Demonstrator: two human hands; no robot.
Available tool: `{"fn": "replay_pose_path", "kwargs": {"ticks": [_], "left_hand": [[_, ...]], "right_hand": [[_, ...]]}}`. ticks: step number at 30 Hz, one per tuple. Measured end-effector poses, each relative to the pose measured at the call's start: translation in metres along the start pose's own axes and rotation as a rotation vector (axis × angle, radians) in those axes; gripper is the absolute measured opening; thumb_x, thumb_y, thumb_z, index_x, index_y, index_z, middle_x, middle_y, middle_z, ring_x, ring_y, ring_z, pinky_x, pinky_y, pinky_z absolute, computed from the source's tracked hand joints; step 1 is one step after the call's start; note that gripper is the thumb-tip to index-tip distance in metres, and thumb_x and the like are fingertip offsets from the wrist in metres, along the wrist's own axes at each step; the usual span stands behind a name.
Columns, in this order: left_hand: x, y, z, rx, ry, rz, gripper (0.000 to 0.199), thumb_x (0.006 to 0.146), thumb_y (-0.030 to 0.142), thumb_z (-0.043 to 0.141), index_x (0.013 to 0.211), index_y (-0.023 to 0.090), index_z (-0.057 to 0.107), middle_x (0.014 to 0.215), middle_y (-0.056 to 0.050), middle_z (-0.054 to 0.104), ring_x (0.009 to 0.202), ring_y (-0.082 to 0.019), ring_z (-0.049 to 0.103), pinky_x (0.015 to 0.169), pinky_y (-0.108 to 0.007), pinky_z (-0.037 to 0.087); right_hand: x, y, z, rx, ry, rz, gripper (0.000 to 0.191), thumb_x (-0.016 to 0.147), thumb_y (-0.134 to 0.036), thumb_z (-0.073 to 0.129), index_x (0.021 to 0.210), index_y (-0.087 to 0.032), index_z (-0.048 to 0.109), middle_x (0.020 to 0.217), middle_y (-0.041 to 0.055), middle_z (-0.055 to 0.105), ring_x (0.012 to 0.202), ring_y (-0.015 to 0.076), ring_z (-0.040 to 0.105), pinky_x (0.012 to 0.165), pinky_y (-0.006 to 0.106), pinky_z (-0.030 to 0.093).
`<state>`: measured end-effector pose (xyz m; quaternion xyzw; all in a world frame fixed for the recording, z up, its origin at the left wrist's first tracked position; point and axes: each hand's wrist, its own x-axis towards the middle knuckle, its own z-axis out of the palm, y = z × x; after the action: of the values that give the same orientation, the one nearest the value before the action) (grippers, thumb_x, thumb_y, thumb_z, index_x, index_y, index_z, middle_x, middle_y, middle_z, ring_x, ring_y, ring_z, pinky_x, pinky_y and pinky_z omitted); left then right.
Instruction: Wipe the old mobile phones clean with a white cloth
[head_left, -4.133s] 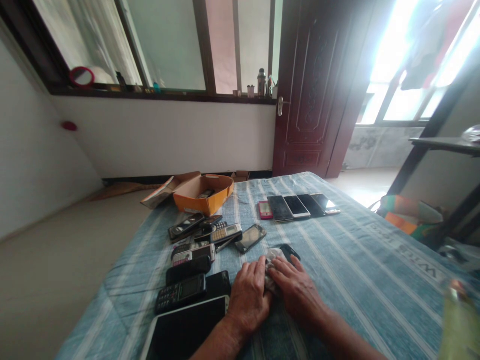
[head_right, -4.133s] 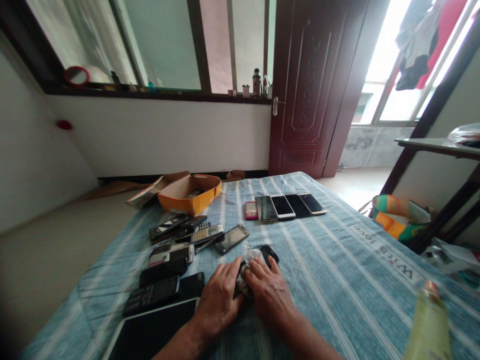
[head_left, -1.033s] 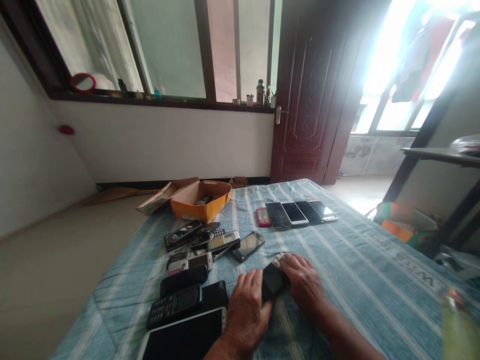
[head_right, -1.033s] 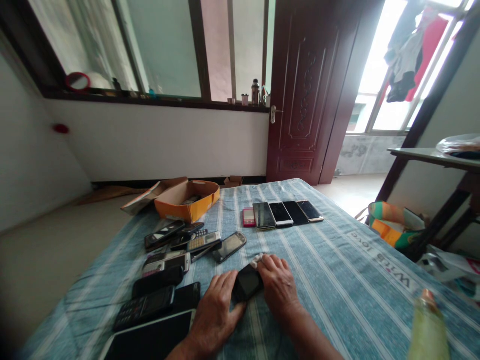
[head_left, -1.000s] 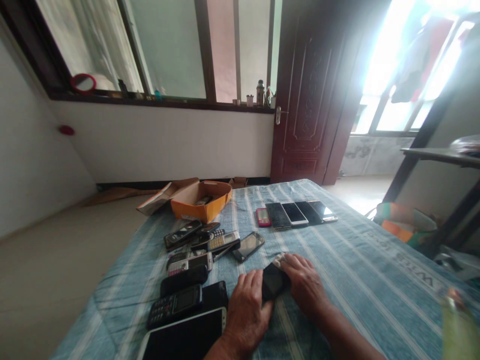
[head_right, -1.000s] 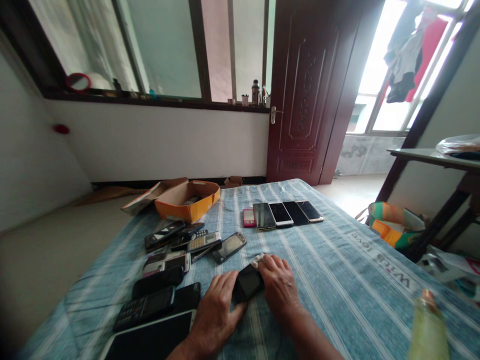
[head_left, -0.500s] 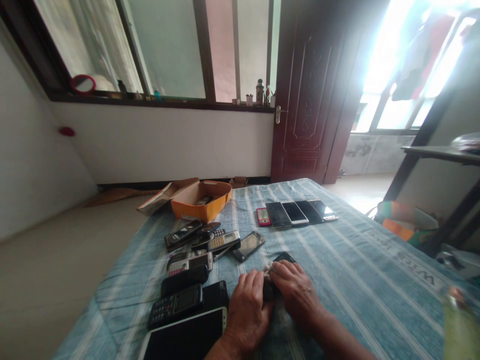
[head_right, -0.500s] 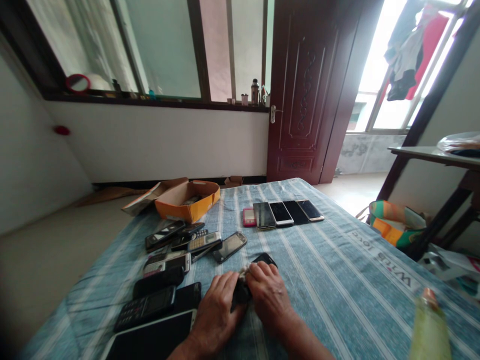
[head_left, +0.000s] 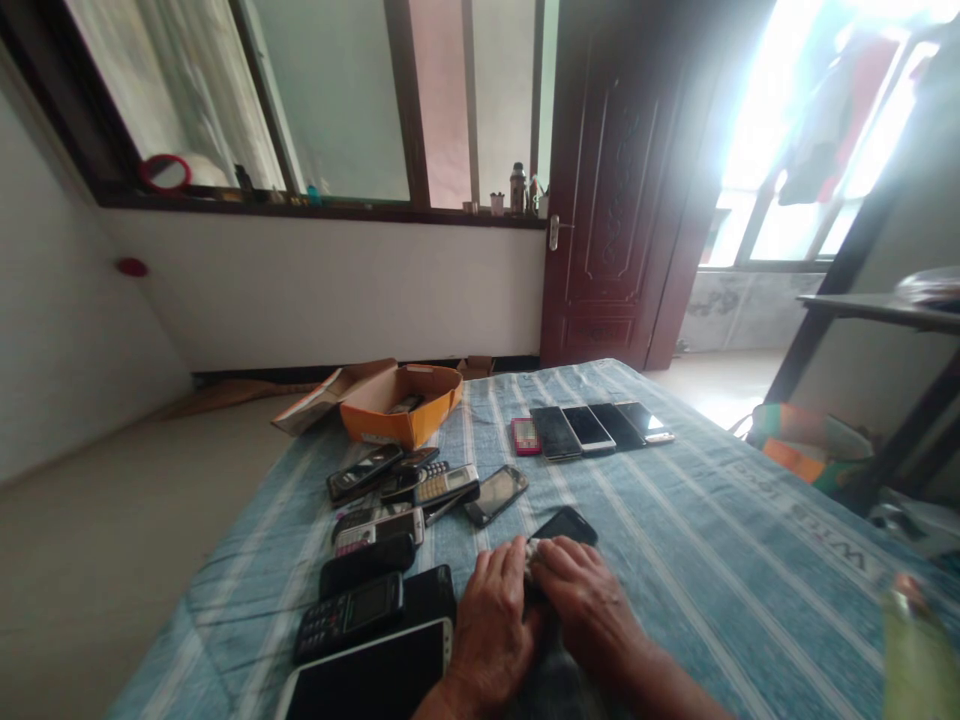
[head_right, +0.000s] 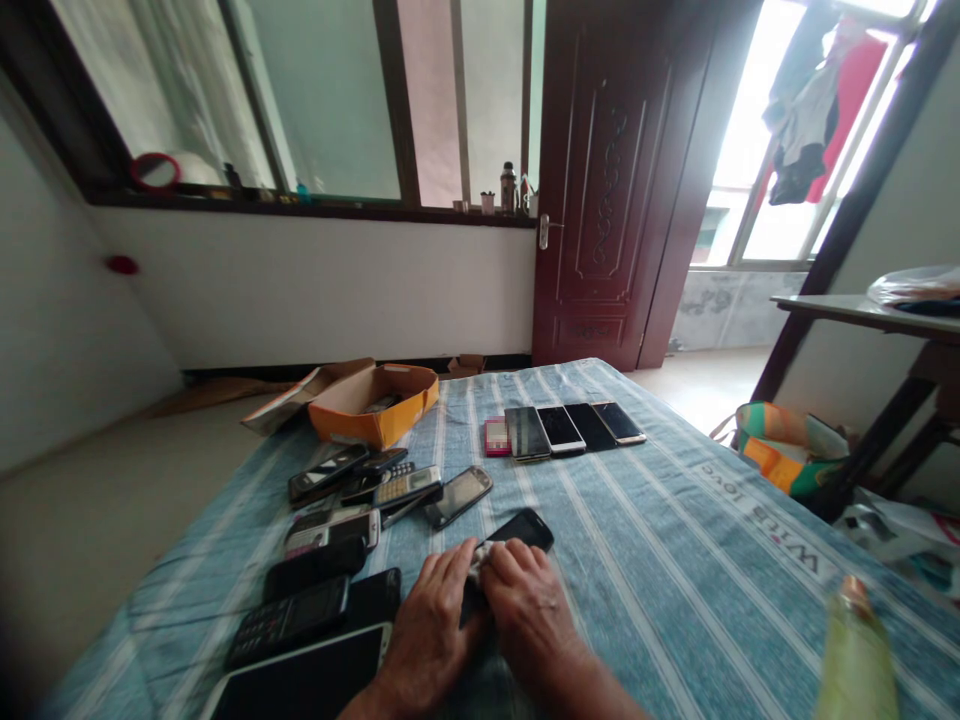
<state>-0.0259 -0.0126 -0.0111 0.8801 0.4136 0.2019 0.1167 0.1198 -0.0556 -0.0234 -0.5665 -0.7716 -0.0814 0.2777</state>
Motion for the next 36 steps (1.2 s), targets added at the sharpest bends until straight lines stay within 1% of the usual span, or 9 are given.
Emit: {"fn": "replay_pose_path", "kwargs": {"ticks": [2, 5, 11, 15, 17, 22, 25, 32, 36], "left_hand": [[0.0, 0.0, -0.001, -0.02, 0.007, 0.01, 0.055, 0.078, 0.019, 0.051, 0.132, 0.006, 0.051, 0.126, -0.016, 0.061, 0.117, -0.029, 0.055, 0.106, -0.047, 0.042], [0.001, 0.002, -0.003, -0.017, 0.005, 0.0, 0.055, 0.077, 0.019, 0.051, 0.131, 0.008, 0.052, 0.126, -0.016, 0.061, 0.116, -0.029, 0.055, 0.104, -0.048, 0.043], [0.0, 0.007, -0.006, -0.003, -0.01, -0.039, 0.058, 0.073, 0.015, 0.053, 0.131, 0.009, 0.052, 0.125, -0.014, 0.061, 0.117, -0.03, 0.053, 0.104, -0.046, 0.043], [0.0, 0.006, -0.004, 0.006, 0.003, -0.027, 0.056, 0.073, 0.017, 0.055, 0.129, 0.009, 0.054, 0.125, -0.015, 0.06, 0.116, -0.031, 0.053, 0.104, -0.047, 0.043], [0.0, 0.004, -0.003, 0.011, 0.008, -0.021, 0.055, 0.073, 0.016, 0.055, 0.128, 0.009, 0.055, 0.124, -0.015, 0.061, 0.116, -0.031, 0.054, 0.104, -0.047, 0.043], [0.0, 0.003, -0.004, 0.027, 0.014, -0.002, 0.05, 0.075, 0.015, 0.054, 0.124, 0.008, 0.057, 0.121, -0.015, 0.063, 0.112, -0.03, 0.056, 0.101, -0.047, 0.046], [0.0, 0.004, -0.006, 0.034, 0.004, -0.004, 0.047, 0.077, 0.017, 0.055, 0.123, 0.006, 0.058, 0.118, -0.016, 0.064, 0.111, -0.03, 0.057, 0.101, -0.045, 0.046], [0.001, 0.009, -0.007, 0.049, -0.012, -0.016, 0.051, 0.075, 0.014, 0.056, 0.125, 0.006, 0.057, 0.12, -0.016, 0.062, 0.113, -0.03, 0.056, 0.102, -0.046, 0.045], [0.0, 0.007, -0.005, 0.051, 0.024, 0.012, 0.052, 0.075, 0.014, 0.056, 0.126, 0.009, 0.056, 0.12, -0.014, 0.063, 0.111, -0.029, 0.057, 0.1, -0.045, 0.047]], "right_hand": [[0.0, -0.005, 0.0, 0.011, -0.01, -0.027, 0.017, 0.089, -0.013, 0.055, 0.103, -0.02, 0.063, 0.099, 0.0037, 0.064, 0.093, 0.019, 0.055, 0.082, 0.031, 0.043], [0.001, -0.002, -0.003, -0.012, -0.019, -0.014, 0.018, 0.09, -0.012, 0.052, 0.101, -0.021, 0.063, 0.102, 0.0038, 0.064, 0.095, 0.0186, 0.055, 0.083, 0.03, 0.043], [-0.001, 0.023, -0.011, -0.103, -0.041, 0.182, 0.025, 0.09, -0.007, 0.046, 0.092, -0.022, 0.066, 0.104, 0.0042, 0.064, 0.102, 0.0207, 0.055, 0.085, 0.033, 0.041], [-0.003, 0.029, -0.012, -0.141, -0.027, 0.256, 0.028, 0.089, -0.005, 0.045, 0.095, -0.022, 0.067, 0.104, 0.0061, 0.064, 0.101, 0.0231, 0.055, 0.083, 0.035, 0.041], [-0.004, 0.024, -0.01, -0.12, -0.02, 0.23, 0.027, 0.089, -0.006, 0.046, 0.095, -0.022, 0.067, 0.103, 0.0057, 0.064, 0.1, 0.023, 0.054, 0.082, 0.035, 0.041], [-0.003, 0.002, -0.003, -0.028, -0.015, 0.081, 0.018, 0.089, -0.011, 0.053, 0.095, -0.022, 0.065, 0.101, 0.0034, 0.064, 0.095, 0.0201, 0.054, 0.082, 0.032, 0.04], [-0.002, -0.004, -0.002, 0.003, -0.038, 0.05, 0.013, 0.087, -0.012, 0.057, 0.094, -0.02, 0.064, 0.1, 0.0027, 0.063, 0.094, 0.0193, 0.053, 0.082, 0.031, 0.04], [0.0, 0.013, -0.005, -0.047, -0.018, 0.125, 0.019, 0.088, -0.009, 0.052, 0.096, -0.022, 0.064, 0.1, 0.0036, 0.063, 0.098, 0.0207, 0.053, 0.082, 0.032, 0.039], [-0.001, 0.01, -0.005, -0.034, -0.008, 0.089, 0.019, 0.089, -0.009, 0.051, 0.095, -0.021, 0.064, 0.102, 0.0035, 0.064, 0.098, 0.0195, 0.055, 0.082, 0.031, 0.04]]}}
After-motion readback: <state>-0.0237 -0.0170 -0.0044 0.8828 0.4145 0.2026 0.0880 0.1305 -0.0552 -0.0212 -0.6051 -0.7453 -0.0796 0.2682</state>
